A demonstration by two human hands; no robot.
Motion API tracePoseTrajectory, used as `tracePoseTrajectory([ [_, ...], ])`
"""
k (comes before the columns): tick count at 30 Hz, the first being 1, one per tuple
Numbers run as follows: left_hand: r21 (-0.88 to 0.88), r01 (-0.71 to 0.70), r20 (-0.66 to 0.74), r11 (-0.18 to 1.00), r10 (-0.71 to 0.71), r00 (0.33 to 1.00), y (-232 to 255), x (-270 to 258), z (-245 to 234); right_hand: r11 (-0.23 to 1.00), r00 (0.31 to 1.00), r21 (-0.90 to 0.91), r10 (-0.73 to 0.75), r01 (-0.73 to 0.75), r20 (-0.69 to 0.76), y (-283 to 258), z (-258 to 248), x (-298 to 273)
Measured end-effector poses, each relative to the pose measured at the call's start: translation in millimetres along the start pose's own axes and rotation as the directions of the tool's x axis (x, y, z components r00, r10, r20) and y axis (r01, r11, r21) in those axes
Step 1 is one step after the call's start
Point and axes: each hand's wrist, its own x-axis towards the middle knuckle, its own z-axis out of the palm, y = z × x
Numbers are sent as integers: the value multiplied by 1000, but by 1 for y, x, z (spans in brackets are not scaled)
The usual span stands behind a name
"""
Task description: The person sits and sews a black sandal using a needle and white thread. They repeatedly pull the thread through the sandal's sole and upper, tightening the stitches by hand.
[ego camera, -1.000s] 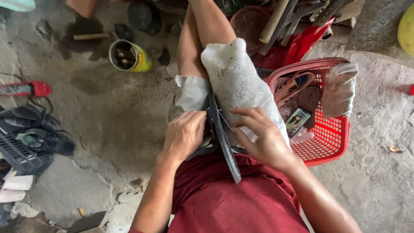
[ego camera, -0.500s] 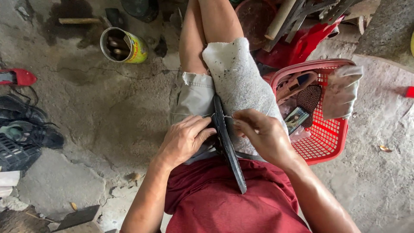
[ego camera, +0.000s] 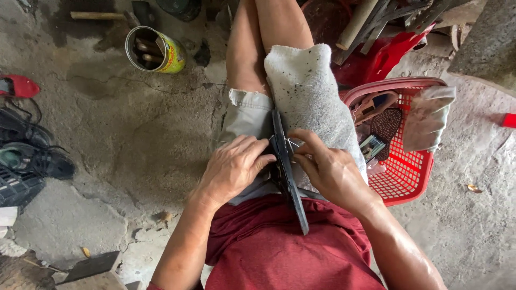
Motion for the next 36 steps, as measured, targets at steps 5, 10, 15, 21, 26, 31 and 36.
tracePoseTrajectory([
  [5, 28, 103, -85, 994, -100, 991, 7, -14, 6, 999, 994, 12, -46, 47, -96, 11, 4, -4],
  [10, 22, 346, -245, 938, -330, 912, 4, -43, -5, 994, 968, 27, -101, 110, -228, -6, 3, 0],
  [15, 111, 551, -162, 827, -532, 831, -18, -75, -21, 992, 976, -71, -114, 102, -184, 18, 13, -7],
  [21, -115, 439, -78, 891, -449, 890, 7, -36, -15, 993, 993, 109, -30, 42, -111, 14, 2, -39],
  [26, -438, 443, 75, 782, -459, 885, 0, -37, -16, 807, 994, 581, -78, 104, -70, 27, -14, -65],
  [31, -444, 261, -166, 857, -365, 916, 14, -28, -17, 427, 979, 882, -126, 202, -163, 33, -3, -76],
  [36, -100, 165, -306, 981, -188, 933, 12, -1, 3, 931, 982, 329, -112, 156, -151, 2, 11, -74],
])
